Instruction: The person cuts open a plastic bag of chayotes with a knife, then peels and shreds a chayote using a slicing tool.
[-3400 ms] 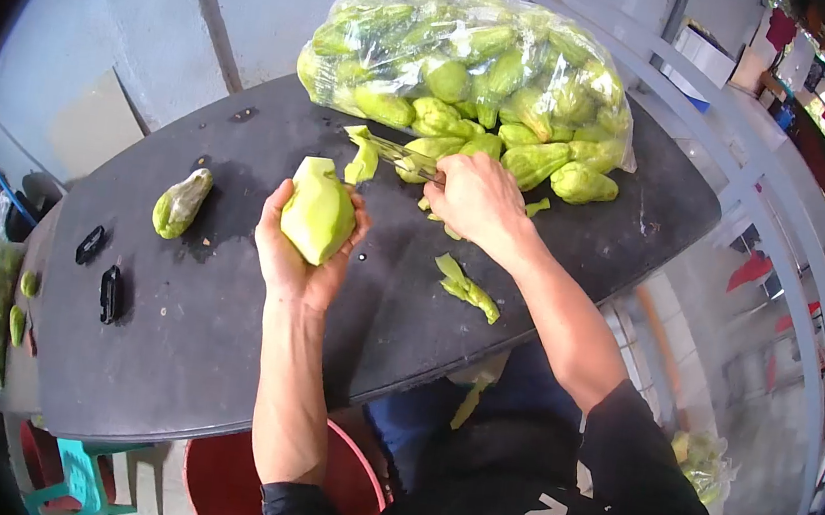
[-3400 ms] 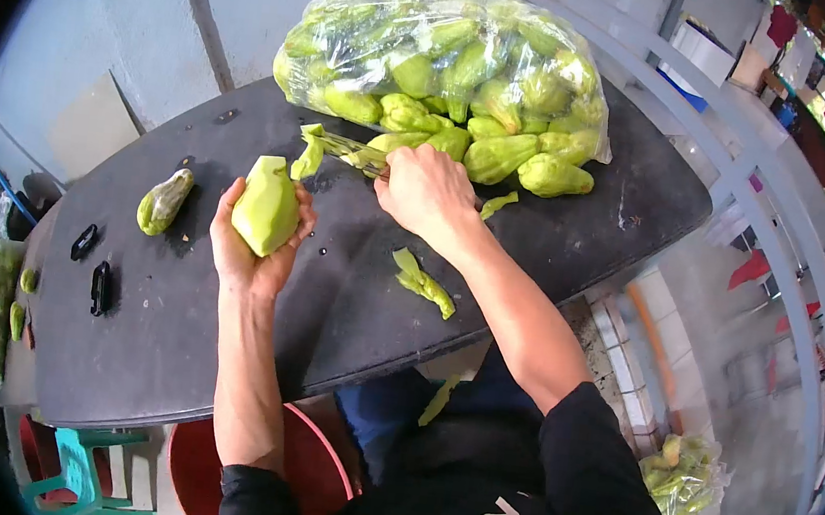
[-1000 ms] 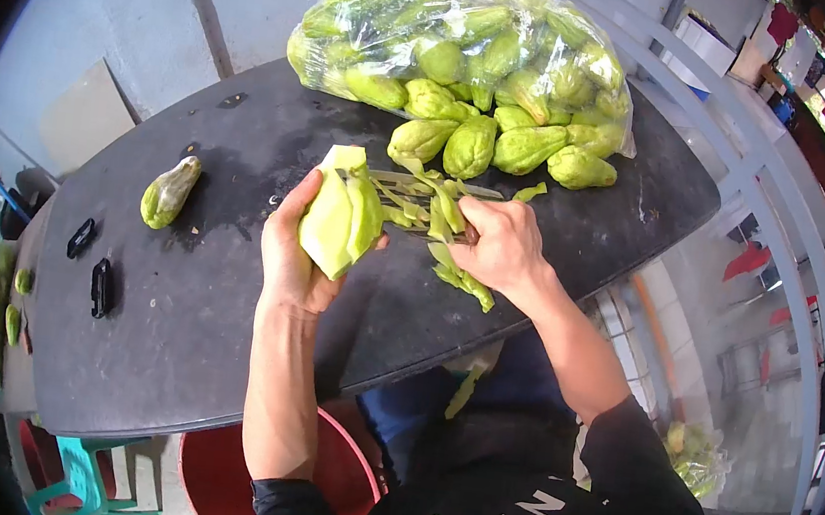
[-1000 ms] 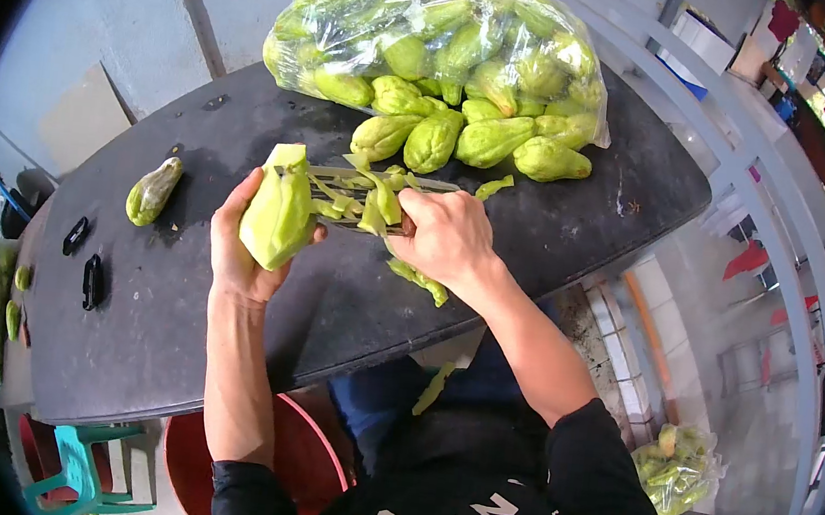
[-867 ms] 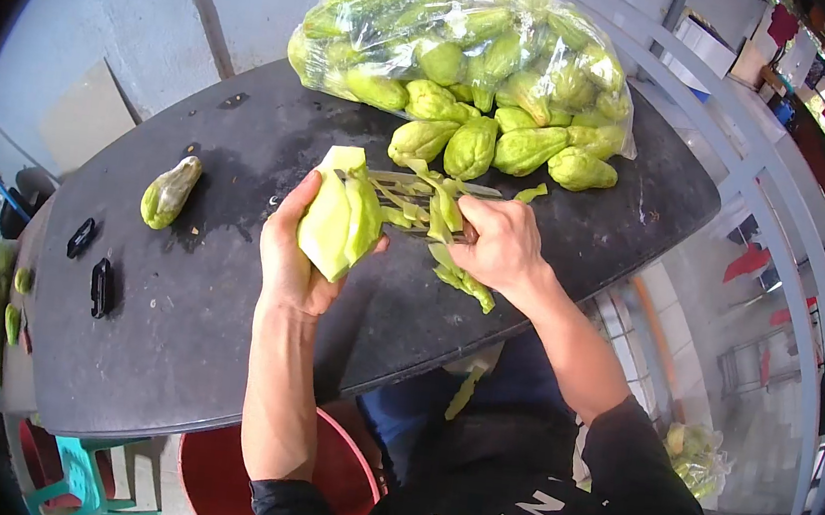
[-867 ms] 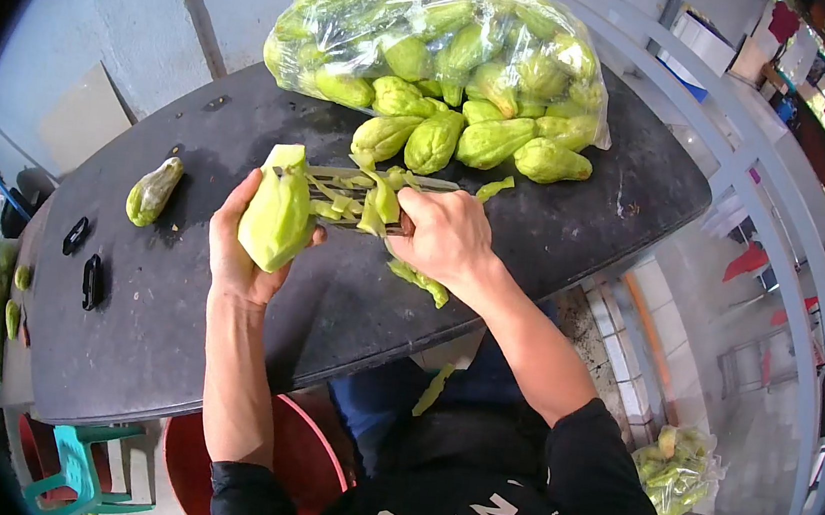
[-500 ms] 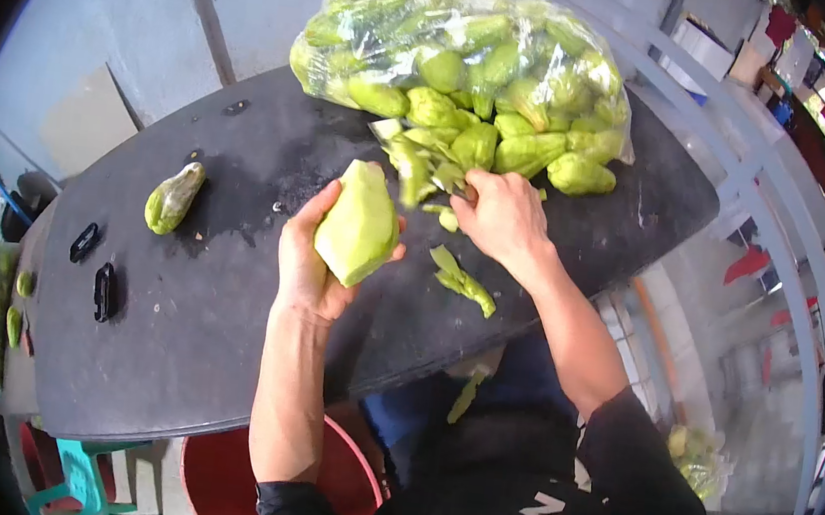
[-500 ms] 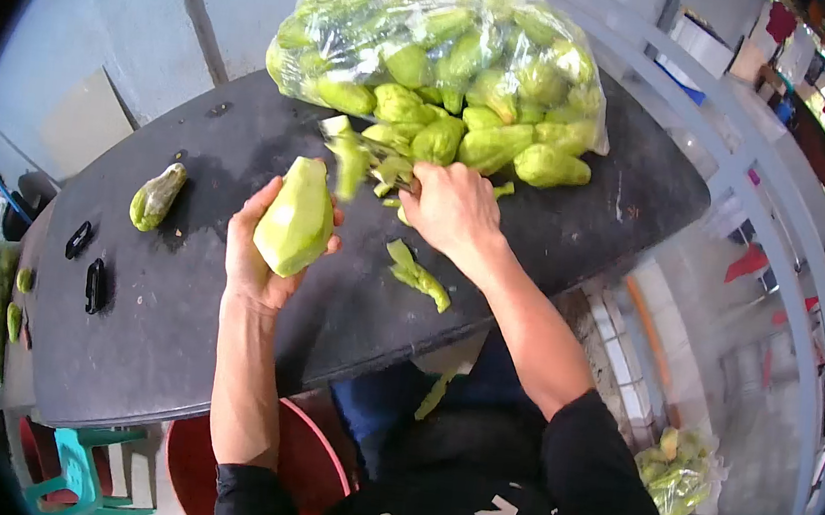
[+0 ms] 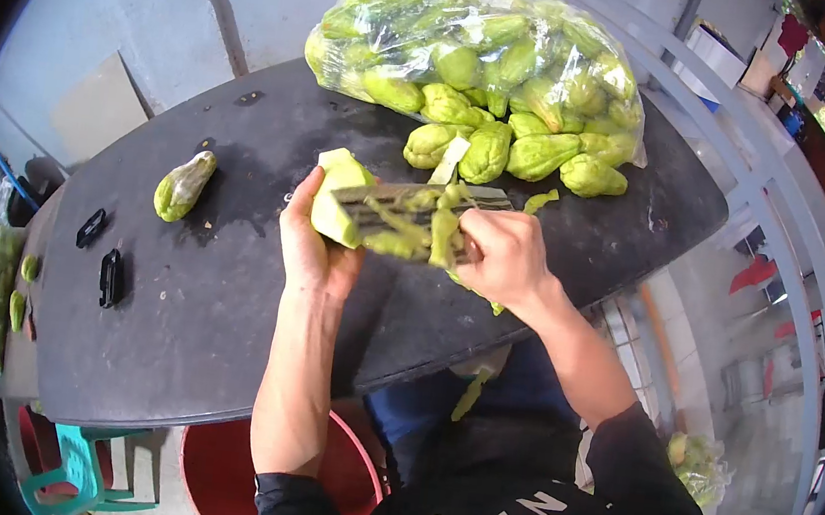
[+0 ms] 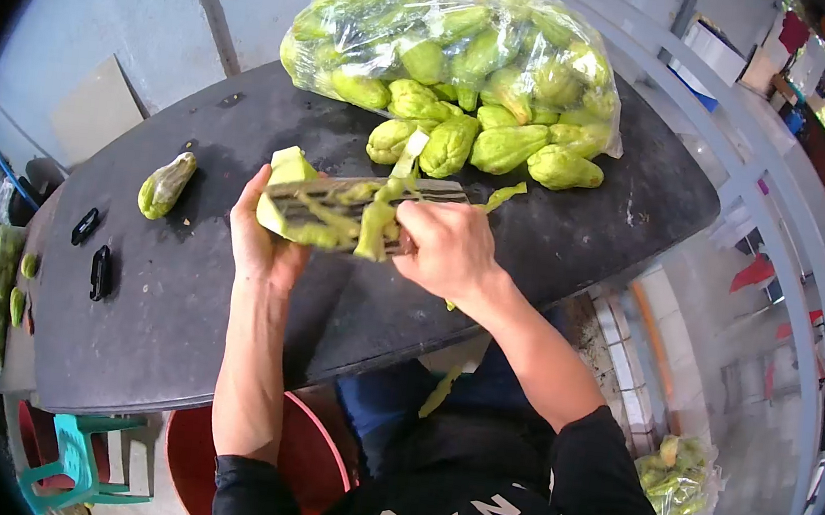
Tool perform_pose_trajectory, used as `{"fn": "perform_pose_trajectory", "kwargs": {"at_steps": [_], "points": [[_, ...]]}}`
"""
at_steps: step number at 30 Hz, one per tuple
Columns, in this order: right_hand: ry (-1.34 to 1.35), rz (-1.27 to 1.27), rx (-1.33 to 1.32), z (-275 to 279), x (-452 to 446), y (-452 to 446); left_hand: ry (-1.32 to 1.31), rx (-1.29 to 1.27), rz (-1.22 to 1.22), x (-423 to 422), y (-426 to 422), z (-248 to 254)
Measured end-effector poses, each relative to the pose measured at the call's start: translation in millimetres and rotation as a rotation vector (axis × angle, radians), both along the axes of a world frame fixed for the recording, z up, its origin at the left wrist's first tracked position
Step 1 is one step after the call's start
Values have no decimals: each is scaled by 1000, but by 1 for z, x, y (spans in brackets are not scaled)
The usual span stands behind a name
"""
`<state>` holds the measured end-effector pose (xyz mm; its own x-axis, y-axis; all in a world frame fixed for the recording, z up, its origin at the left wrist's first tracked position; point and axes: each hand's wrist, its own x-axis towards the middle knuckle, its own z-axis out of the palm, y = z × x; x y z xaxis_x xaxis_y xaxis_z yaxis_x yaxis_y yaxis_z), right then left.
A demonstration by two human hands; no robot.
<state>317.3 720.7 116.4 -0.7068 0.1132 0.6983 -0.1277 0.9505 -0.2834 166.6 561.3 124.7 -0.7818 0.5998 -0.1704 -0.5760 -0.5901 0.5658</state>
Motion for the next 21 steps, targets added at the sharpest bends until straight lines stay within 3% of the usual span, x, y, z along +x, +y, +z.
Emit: {"fn": "perform_pose_trajectory", "kwargs": {"at_steps": [6,10,14,17,21], "points": [[155,55,204,-4,-8,-14,21,197,-183,2,-4,2],[157,45,229,-7,-11,-16,52,124,-66,1,0,-1],[138,28,230,-7,-11,-17,10,176,-121,5,-4,2],[85,-23,33,-12,-11,-10,59,85,64,7,-2,10],[-20,-36,-55,-12,-1,-6,113,73,62,9,-4,13]]}}
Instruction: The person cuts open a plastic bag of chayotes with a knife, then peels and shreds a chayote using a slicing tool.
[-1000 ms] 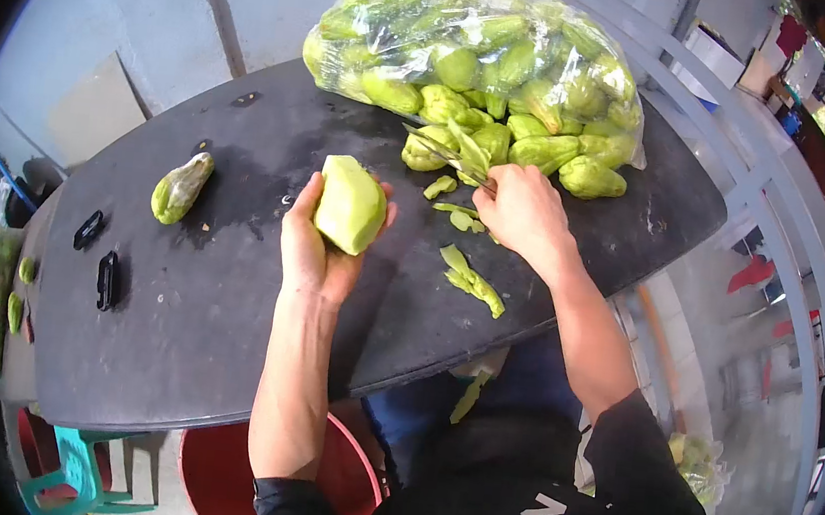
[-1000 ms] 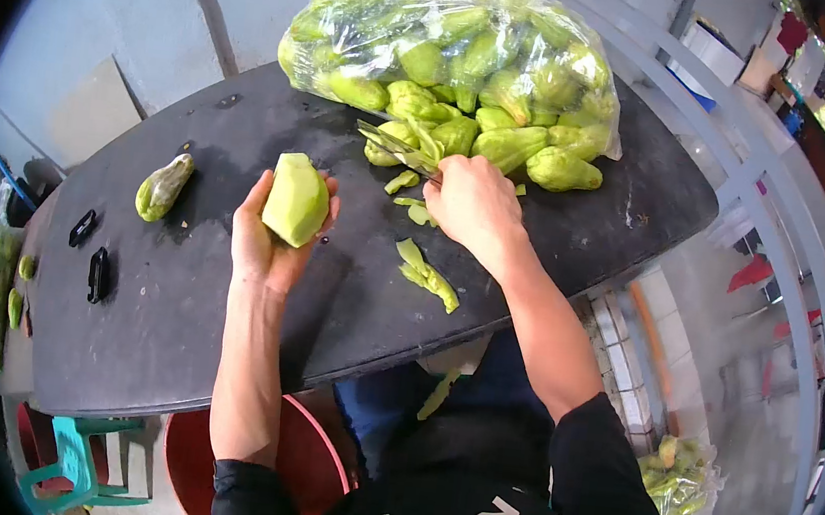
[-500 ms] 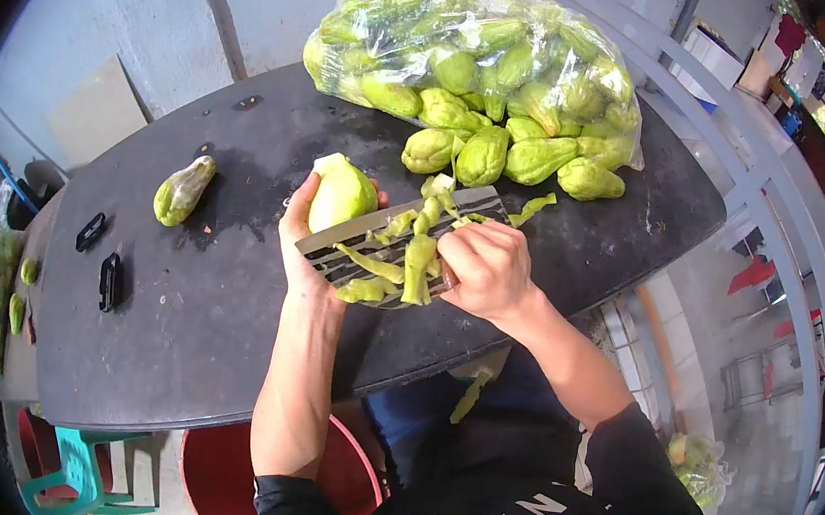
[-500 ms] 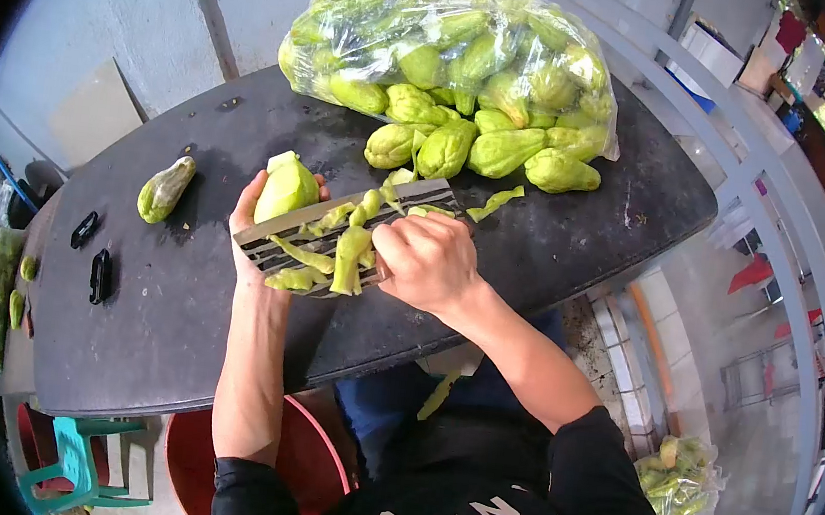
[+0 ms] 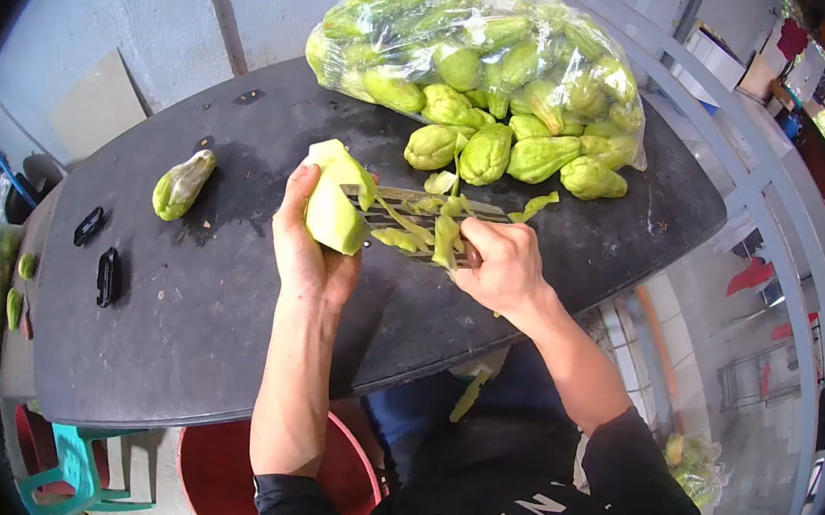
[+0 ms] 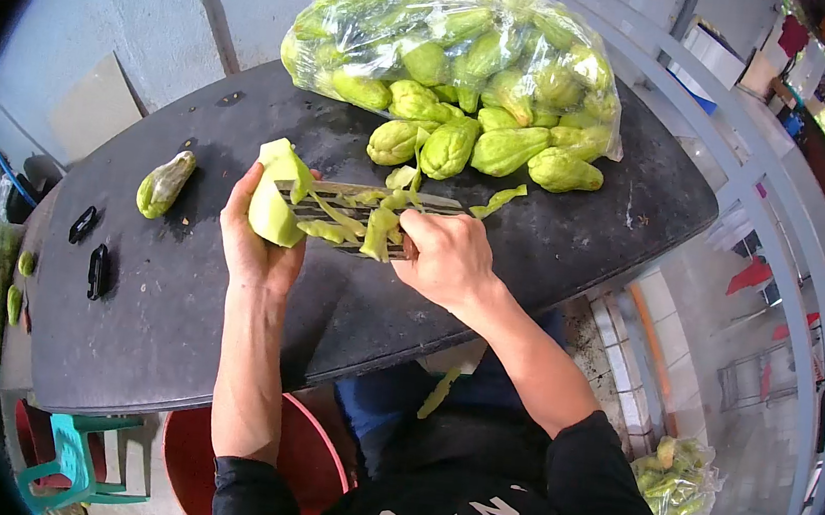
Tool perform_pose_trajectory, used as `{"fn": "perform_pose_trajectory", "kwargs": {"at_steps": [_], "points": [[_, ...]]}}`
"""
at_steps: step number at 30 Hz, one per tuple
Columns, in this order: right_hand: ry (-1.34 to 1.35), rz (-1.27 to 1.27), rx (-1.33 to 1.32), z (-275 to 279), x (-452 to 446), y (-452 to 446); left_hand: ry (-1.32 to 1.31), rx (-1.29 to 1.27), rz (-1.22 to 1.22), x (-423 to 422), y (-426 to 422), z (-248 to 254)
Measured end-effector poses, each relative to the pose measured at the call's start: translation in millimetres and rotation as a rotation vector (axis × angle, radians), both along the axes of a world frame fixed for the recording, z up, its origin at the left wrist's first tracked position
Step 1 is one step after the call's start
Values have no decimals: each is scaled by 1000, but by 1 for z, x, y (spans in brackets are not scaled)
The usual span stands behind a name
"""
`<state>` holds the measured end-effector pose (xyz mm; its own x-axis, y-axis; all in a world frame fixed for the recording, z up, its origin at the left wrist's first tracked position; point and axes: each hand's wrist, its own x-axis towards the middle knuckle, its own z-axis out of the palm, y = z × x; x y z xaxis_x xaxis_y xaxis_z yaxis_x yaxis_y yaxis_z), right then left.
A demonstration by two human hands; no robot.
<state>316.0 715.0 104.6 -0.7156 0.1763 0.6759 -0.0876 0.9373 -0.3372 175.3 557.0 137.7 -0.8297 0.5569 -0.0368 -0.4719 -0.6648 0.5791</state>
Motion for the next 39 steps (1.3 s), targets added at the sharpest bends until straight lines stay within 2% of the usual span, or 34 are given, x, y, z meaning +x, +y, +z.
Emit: {"fn": "perform_pose_trajectory", "kwargs": {"at_steps": [5,15,17,19,21,25,27,29,31,35,39], "points": [[-37,-5,-44,7,8,-1,102,-44,1,4,-2,8],[-103,-86,-208,2,-14,13,139,-88,-83,17,0,14],[-143,-124,-225,9,-22,21,248,-56,-243,15,-2,11],[-178,-155,-237,14,-27,22,283,-28,-259,11,-1,9],[-119,-87,-391,17,-29,19,34,-8,-154,9,1,8],[-150,-80,-475,30,-21,9,-77,23,-54,-3,0,-4],[-94,-67,-408,24,-16,4,-128,41,-22,-5,-4,-4],[-46,-26,-82,24,-8,0,-116,44,-17,-2,-1,-3],[51,7,117,16,-8,-6,-82,-5,12,0,4,-3],[127,56,254,14,-10,-15,-138,99,-168,-3,2,-11],[171,48,296,15,-16,-20,-114,146,-210,-2,-1,-13]]}}
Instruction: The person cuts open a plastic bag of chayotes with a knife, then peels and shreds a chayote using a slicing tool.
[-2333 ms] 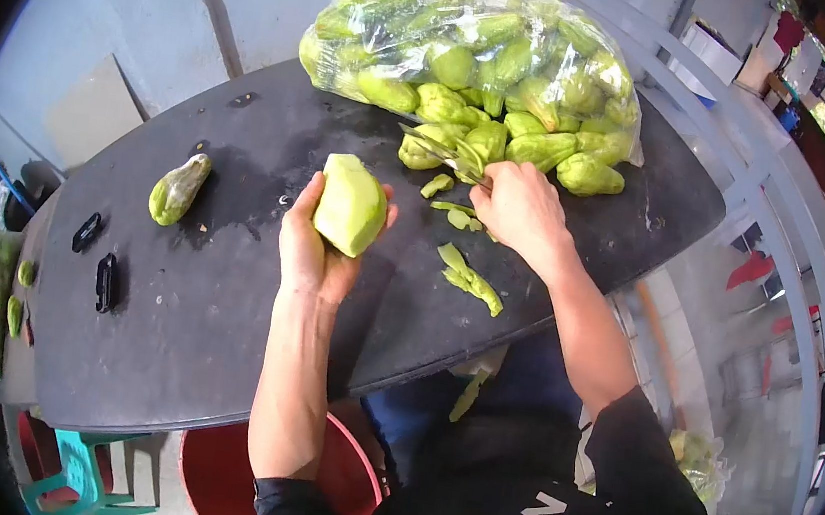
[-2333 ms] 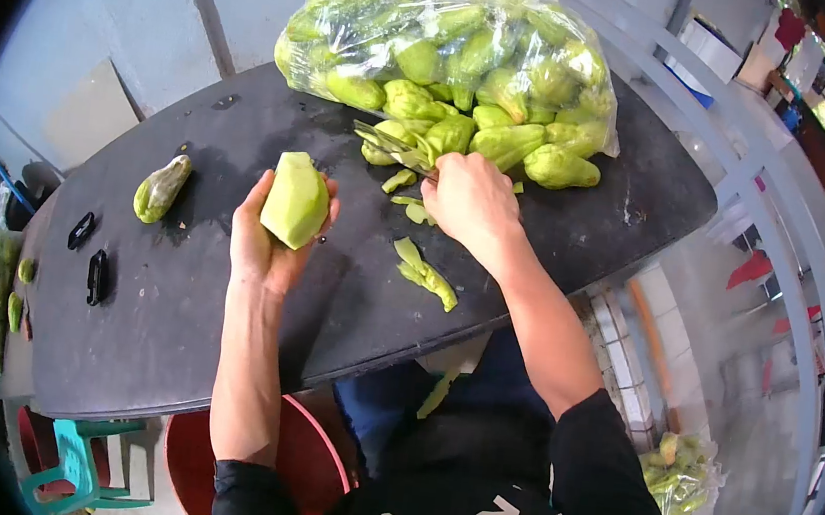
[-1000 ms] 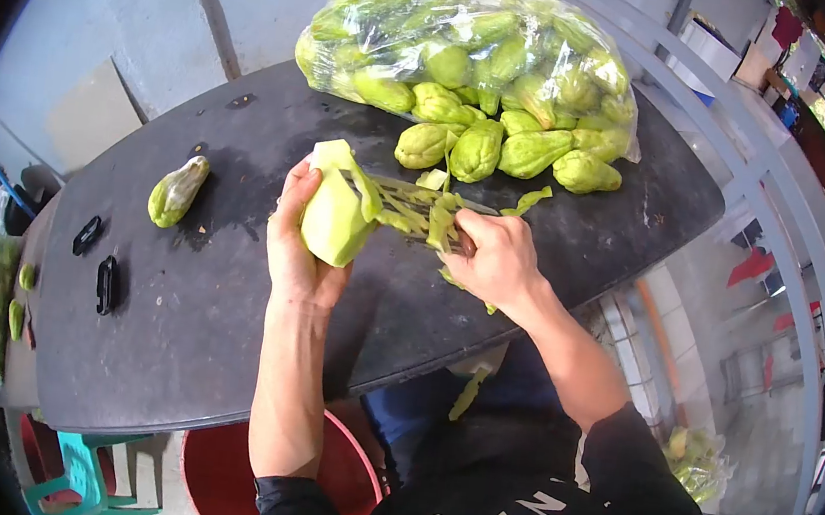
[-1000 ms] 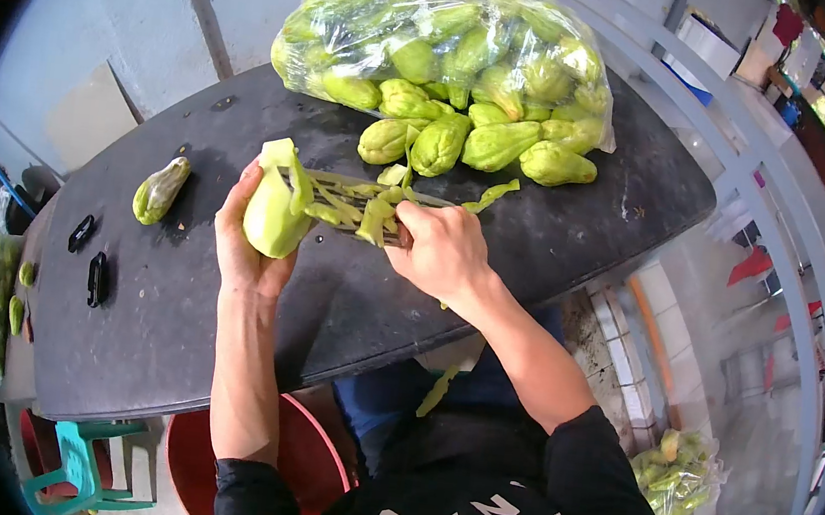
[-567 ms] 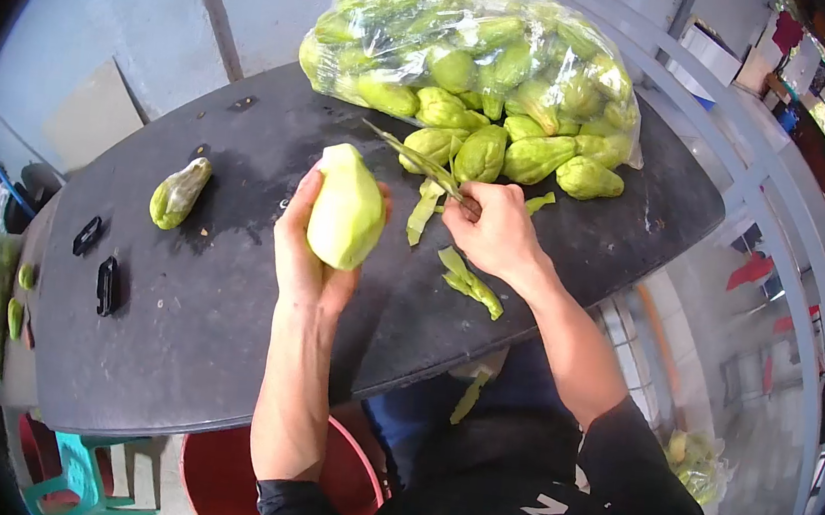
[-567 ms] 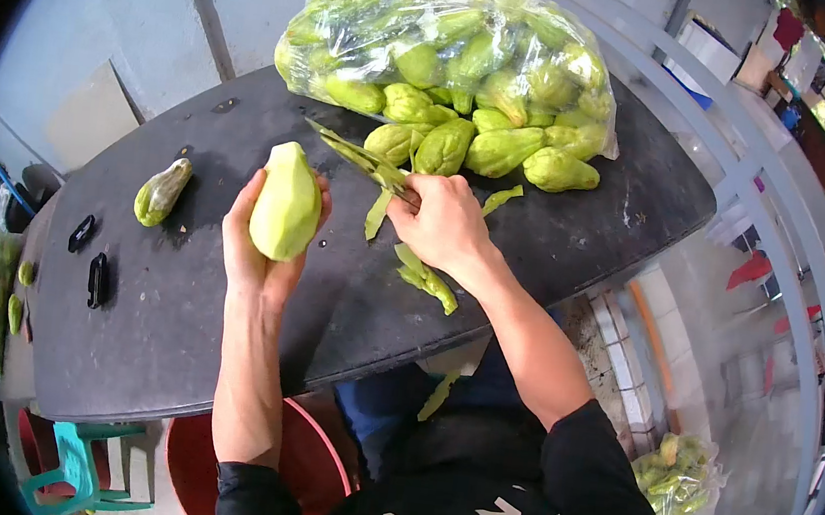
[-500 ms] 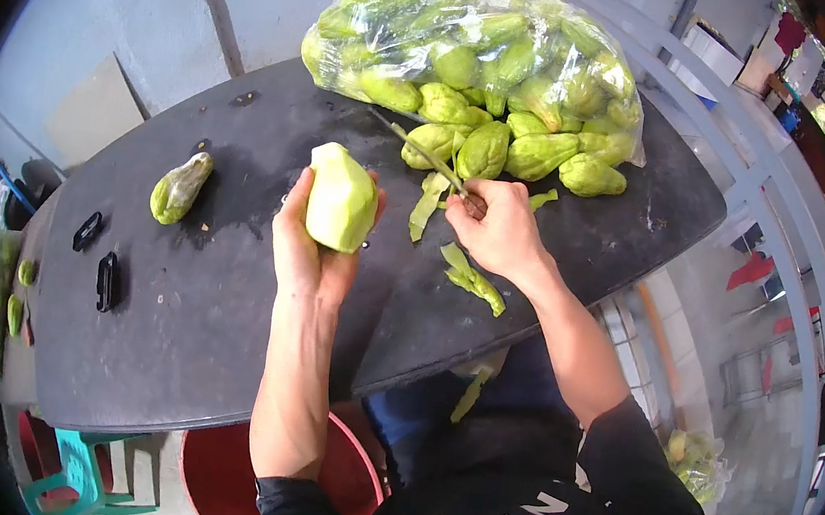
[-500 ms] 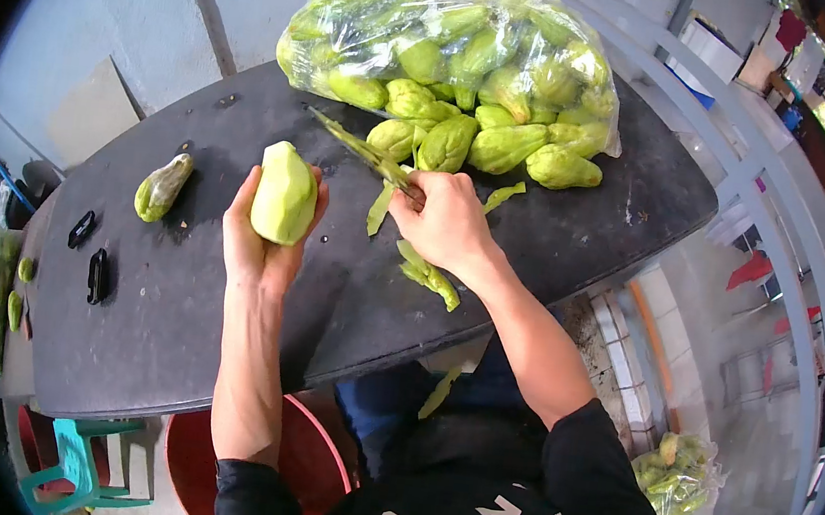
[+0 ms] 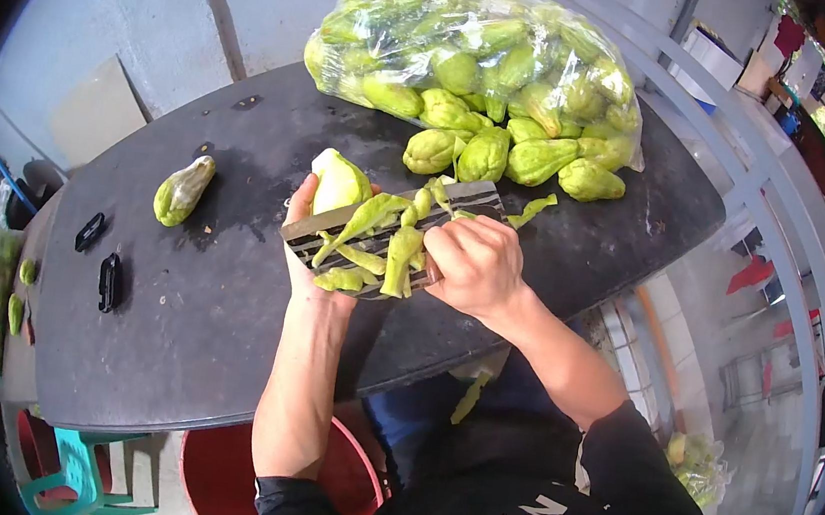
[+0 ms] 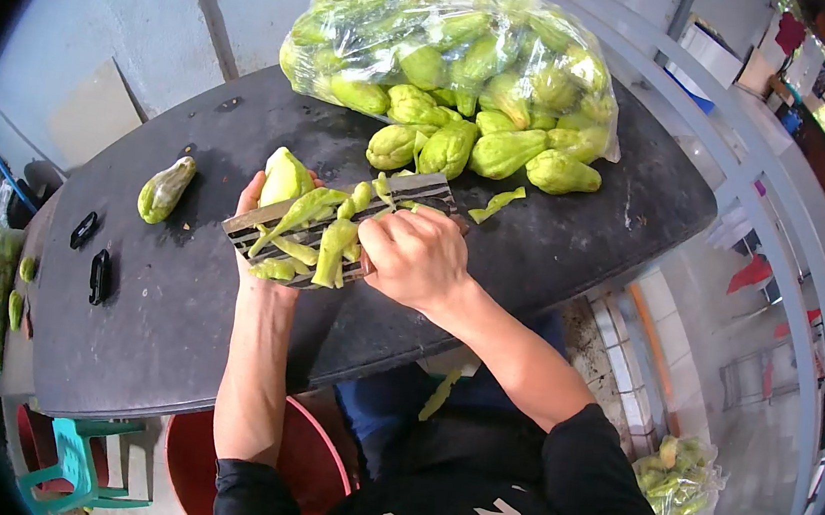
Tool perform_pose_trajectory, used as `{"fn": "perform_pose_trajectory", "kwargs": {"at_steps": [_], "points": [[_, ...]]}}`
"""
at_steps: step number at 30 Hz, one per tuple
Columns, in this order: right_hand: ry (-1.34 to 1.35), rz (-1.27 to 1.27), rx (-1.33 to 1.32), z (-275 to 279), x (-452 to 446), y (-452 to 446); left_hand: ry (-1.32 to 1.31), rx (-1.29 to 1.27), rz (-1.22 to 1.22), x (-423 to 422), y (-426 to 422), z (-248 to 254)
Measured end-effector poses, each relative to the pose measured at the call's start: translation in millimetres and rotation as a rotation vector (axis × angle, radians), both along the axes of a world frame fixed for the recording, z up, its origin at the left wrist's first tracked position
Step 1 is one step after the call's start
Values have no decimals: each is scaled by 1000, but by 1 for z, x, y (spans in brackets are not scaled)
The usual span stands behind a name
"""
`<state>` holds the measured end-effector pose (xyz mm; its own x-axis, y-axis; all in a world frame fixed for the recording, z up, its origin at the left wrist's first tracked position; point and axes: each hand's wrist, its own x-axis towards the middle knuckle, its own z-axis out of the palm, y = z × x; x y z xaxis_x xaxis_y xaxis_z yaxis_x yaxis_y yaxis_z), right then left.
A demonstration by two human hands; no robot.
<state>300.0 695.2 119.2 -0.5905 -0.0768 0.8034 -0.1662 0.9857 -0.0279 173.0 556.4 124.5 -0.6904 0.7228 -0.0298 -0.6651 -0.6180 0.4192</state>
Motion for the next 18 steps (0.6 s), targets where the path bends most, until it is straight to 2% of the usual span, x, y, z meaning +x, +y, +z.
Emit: {"fn": "perform_pose_trajectory", "kwargs": {"at_steps": [6,9,13,14,16,18], "points": [[-6,-32,-21,-6,-2,1,-10,-102,90,6,0,10],[28,-111,-228,-13,-2,7,26,-159,206,6,1,14],[-52,-84,-272,-5,11,10,18,-190,243,5,3,12],[-54,-85,-274,-1,13,8,16,-192,242,7,3,12],[-115,-19,-175,5,18,3,82,-96,71,11,1,15],[-123,-11,-172,6,19,1,42,-125,87,14,3,17]]}}
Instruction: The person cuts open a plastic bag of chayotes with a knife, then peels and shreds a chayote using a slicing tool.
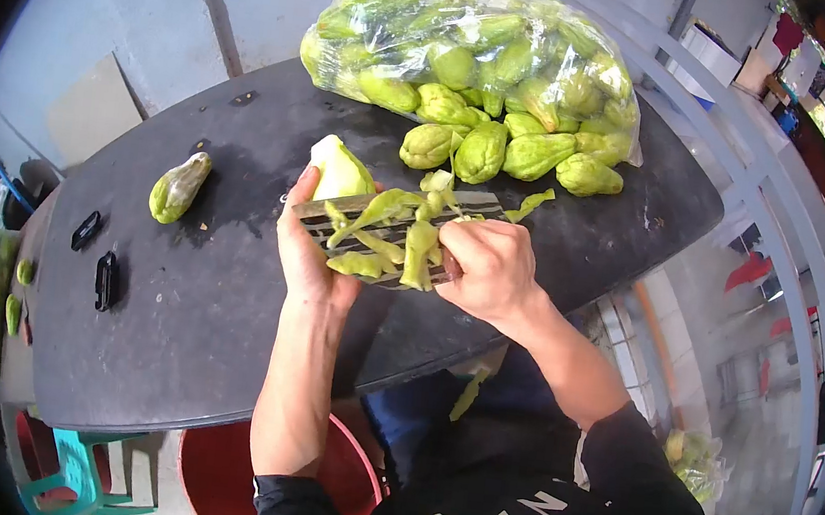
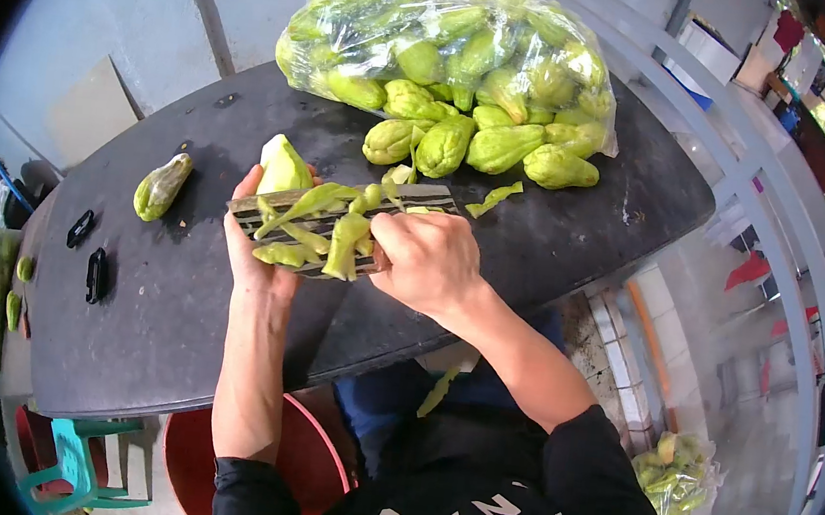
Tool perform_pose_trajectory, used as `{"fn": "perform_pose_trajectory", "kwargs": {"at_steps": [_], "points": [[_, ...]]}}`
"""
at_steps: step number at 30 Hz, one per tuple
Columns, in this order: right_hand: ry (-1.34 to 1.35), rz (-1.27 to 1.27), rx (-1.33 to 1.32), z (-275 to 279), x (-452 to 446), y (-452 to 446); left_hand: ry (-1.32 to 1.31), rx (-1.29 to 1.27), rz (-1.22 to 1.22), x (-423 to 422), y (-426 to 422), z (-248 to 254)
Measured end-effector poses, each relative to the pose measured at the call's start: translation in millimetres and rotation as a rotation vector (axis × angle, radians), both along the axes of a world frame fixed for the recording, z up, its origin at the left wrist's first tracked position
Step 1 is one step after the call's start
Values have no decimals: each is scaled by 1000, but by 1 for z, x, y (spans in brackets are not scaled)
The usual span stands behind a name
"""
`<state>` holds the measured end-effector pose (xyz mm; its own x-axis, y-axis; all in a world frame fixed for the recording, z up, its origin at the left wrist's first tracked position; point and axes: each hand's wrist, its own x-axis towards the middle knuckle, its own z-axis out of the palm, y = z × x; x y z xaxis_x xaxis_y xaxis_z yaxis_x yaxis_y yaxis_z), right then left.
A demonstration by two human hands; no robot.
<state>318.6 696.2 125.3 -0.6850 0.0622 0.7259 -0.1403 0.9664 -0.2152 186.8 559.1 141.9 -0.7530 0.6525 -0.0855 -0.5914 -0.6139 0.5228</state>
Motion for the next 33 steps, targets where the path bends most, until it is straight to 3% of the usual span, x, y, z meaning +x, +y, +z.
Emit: {"fn": "perform_pose_trajectory", "kwargs": {"at_steps": [6,16,20,33], "points": [[-20,-61,-69,-2,-5,9,92,-41,119,-4,1,-4],[-118,-60,-144,5,5,26,248,-48,-59,1,-8,6],[-100,-29,-136,10,14,19,215,-71,15,5,-3,8],[-63,-163,-249,-5,-25,36,307,-95,-78,7,-2,7]]}}
